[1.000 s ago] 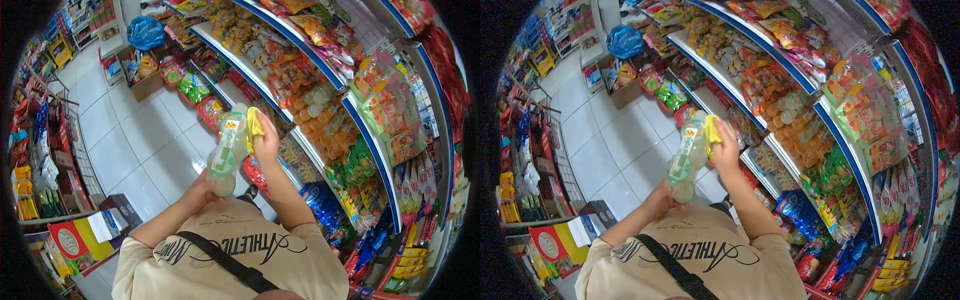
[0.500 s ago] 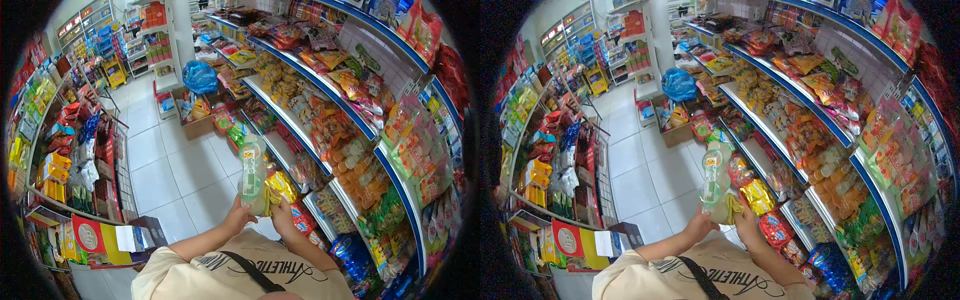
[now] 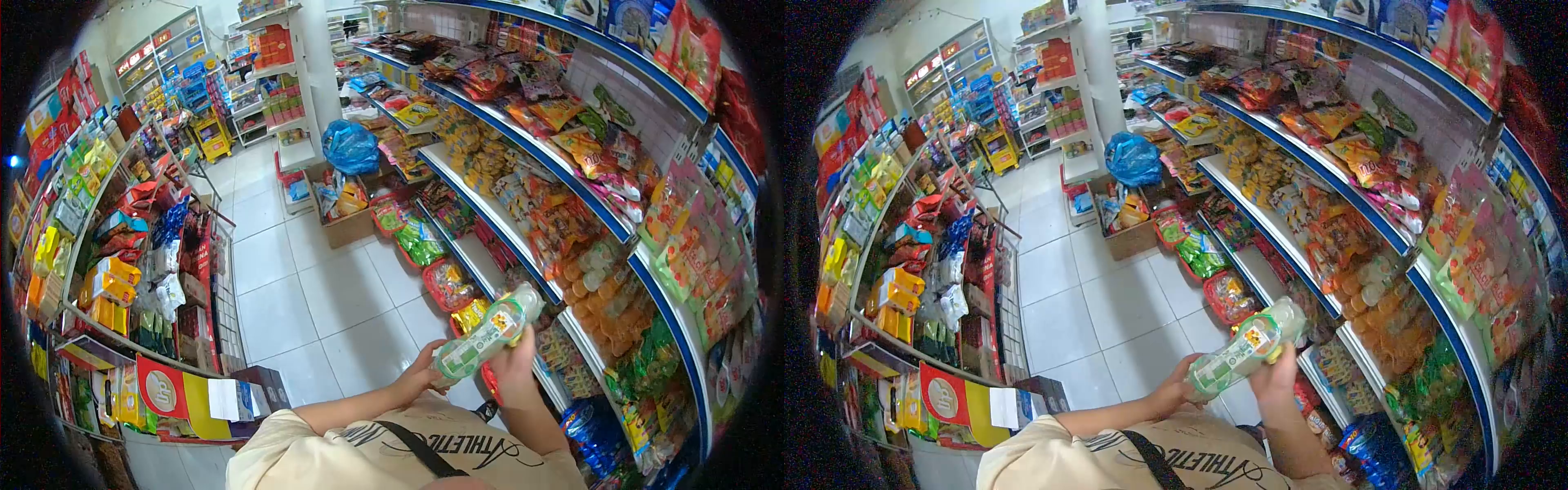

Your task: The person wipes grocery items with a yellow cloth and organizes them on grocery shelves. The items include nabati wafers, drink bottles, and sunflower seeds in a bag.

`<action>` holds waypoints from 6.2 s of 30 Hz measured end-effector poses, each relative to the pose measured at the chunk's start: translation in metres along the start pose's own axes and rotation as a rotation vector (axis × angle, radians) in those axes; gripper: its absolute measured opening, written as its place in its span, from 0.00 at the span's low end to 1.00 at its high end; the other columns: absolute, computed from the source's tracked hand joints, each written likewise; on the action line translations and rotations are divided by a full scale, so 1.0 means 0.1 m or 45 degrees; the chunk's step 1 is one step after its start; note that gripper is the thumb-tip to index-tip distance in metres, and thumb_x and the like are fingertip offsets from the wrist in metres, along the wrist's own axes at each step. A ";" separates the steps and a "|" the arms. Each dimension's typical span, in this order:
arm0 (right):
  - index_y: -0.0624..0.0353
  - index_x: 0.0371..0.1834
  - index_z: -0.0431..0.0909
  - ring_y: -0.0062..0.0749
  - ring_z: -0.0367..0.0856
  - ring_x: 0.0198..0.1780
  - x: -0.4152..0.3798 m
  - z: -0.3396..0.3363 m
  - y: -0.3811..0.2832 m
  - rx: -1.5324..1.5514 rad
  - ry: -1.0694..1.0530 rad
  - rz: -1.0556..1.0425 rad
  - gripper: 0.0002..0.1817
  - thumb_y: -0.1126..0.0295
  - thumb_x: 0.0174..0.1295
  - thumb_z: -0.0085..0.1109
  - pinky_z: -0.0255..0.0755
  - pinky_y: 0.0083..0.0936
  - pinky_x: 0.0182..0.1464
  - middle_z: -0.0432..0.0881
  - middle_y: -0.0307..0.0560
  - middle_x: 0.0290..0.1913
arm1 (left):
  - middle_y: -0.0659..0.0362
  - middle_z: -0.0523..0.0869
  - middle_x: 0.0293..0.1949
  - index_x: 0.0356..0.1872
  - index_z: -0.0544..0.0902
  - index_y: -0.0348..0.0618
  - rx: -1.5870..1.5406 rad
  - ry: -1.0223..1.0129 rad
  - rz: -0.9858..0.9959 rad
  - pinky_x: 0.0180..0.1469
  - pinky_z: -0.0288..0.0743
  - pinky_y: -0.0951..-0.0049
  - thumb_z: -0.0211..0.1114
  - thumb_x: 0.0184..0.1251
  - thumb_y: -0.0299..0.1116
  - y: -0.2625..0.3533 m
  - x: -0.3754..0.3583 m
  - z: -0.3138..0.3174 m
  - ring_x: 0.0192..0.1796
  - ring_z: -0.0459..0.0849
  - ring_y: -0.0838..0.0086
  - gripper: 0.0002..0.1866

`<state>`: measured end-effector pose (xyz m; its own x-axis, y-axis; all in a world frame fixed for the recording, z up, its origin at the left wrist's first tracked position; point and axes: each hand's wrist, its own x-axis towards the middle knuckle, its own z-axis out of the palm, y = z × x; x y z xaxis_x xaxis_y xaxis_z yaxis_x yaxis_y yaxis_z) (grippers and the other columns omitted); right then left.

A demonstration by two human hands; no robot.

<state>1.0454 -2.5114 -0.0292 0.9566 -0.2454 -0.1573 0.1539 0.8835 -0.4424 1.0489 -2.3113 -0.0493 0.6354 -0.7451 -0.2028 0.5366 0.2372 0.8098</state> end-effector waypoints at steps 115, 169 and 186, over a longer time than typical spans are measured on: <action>0.58 0.64 0.57 0.42 0.57 0.65 1.16 -2.52 -4.07 -3.141 0.844 -1.564 0.27 0.57 0.65 0.41 0.50 0.36 0.66 0.59 0.50 0.65 | 0.62 0.78 0.33 0.52 0.70 0.36 0.225 0.789 0.270 0.22 0.65 0.86 0.58 0.61 0.31 -0.64 1.31 1.34 0.25 0.72 0.84 0.19; 0.67 0.57 0.52 0.51 0.66 0.57 1.93 -1.28 -2.13 0.021 0.769 -0.505 0.36 0.46 0.59 0.49 0.67 0.42 0.57 0.56 0.64 0.62 | 0.62 0.78 0.32 0.50 0.71 0.37 0.380 0.617 0.208 0.21 0.66 0.84 0.58 0.60 0.30 0.65 1.42 -0.38 0.27 0.74 0.83 0.17; 0.58 0.51 0.63 0.32 0.77 0.38 1.12 -1.41 -1.60 -0.381 0.668 -0.275 0.19 0.57 0.63 0.46 0.75 0.22 0.32 0.77 0.52 0.42 | 0.61 0.78 0.34 0.56 0.68 0.42 0.231 0.653 -0.087 0.20 0.65 0.84 0.53 0.64 0.32 0.28 2.19 -0.13 0.24 0.73 0.83 0.19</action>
<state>1.0934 -2.7366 -0.1001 0.6517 -0.6348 -0.4151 0.1811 0.6617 -0.7276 1.2105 -2.4600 -0.0789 0.8159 -0.3451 -0.4640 0.5106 0.0534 0.8581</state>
